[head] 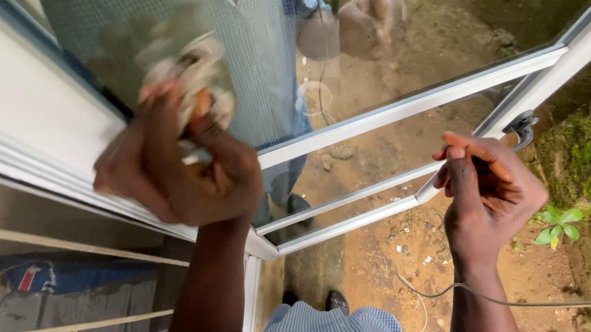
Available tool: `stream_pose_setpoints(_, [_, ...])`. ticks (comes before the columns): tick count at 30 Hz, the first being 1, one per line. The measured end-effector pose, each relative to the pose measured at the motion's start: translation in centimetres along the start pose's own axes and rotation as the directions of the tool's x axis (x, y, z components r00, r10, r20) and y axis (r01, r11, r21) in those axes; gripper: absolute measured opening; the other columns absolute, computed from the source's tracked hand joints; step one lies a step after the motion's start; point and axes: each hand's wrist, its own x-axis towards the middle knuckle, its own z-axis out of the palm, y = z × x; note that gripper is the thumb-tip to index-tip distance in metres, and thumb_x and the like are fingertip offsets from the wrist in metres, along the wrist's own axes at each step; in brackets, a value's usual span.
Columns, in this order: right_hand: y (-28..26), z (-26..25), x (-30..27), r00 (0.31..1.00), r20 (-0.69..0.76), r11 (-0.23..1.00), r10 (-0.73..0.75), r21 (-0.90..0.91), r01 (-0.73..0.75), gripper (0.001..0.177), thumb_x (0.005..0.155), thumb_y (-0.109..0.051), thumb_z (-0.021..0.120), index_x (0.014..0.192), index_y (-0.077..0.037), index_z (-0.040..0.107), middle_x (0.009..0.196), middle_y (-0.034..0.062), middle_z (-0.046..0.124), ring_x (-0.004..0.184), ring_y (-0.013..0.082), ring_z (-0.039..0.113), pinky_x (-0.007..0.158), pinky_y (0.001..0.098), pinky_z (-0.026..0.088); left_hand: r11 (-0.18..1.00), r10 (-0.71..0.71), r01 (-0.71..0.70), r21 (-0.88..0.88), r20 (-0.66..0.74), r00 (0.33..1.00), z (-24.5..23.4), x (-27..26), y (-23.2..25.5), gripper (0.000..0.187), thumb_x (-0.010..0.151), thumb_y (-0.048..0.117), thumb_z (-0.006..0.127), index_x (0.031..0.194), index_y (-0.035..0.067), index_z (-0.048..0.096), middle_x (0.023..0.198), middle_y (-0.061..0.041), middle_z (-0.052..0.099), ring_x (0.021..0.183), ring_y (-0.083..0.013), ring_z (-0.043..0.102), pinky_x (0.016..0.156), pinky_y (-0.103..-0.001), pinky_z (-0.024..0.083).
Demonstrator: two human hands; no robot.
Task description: The person cleans a window by wiping the glass pane and window frame with a cloth.
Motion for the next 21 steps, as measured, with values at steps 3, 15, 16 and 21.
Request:
stream_pose_setpoints(3, [0.4, 0.0, -0.5, 0.998, 0.033, 0.997, 0.061, -0.052, -0.059, 0.013, 0.109, -0.002, 0.066, 0.114, 0.007, 0.073, 0.087, 0.0157, 0.072, 0.064, 0.0110, 0.064, 0.059, 0.0210, 0.050, 0.991, -0.120, 0.118, -0.057, -0.021, 0.993, 0.7, -4.1, 0.5, 0.020, 0.108, 0.009, 0.059, 0.124, -0.001, 0.064, 0.119, -0.013, 0.056, 0.098, -0.0120, 0.058, 0.077, -0.020, 0.057])
stream_pose_setpoints(15, [1.9, -3.4, 1.2, 0.982, -0.107, 0.987, -0.156, -0.044, 0.152, 0.010, 0.118, 0.002, 0.065, 0.121, 0.010, 0.070, 0.091, 0.0176, 0.073, 0.065, 0.0149, 0.066, 0.056, 0.0222, 0.051, 0.902, 0.402, -0.310, -0.301, 0.318, 0.859, 10.1, -7.9, 14.6, 0.028, 0.104, 0.009, 0.072, 0.128, -0.004, 0.075, 0.123, -0.012, 0.068, 0.082, -0.0129, 0.051, 0.066, -0.029, 0.039])
stream_pose_setpoints(16, [1.7, -3.7, 1.5, 0.976, -0.133, 0.983, -0.169, -0.093, 0.158, 0.010, 0.114, 0.003, 0.064, 0.118, 0.010, 0.069, 0.089, 0.0166, 0.070, 0.062, 0.0135, 0.064, 0.053, 0.0223, 0.049, 0.889, 0.421, -0.325, -0.321, 0.299, 0.856, 12.0, -8.3, 16.1, 0.024, 0.102, 0.014, 0.070, 0.120, -0.002, 0.076, 0.121, -0.009, 0.067, 0.091, -0.0150, 0.055, 0.073, -0.030, 0.043])
stream_pose_setpoints(21, [0.9, -4.3, 1.2, 0.949, -0.244, 0.967, -0.199, -0.205, 0.150, 0.009, 0.107, 0.007, 0.062, 0.112, 0.012, 0.068, 0.083, 0.0168, 0.066, 0.058, 0.0123, 0.059, 0.050, 0.0227, 0.046, 0.824, 0.566, -0.487, -0.289, 0.398, 0.722, 15.8, -10.6, 20.0, 0.021, 0.098, 0.021, 0.071, 0.091, 0.002, 0.075, 0.100, 0.000, 0.064, 0.097, -0.0165, 0.057, 0.081, -0.031, 0.046])
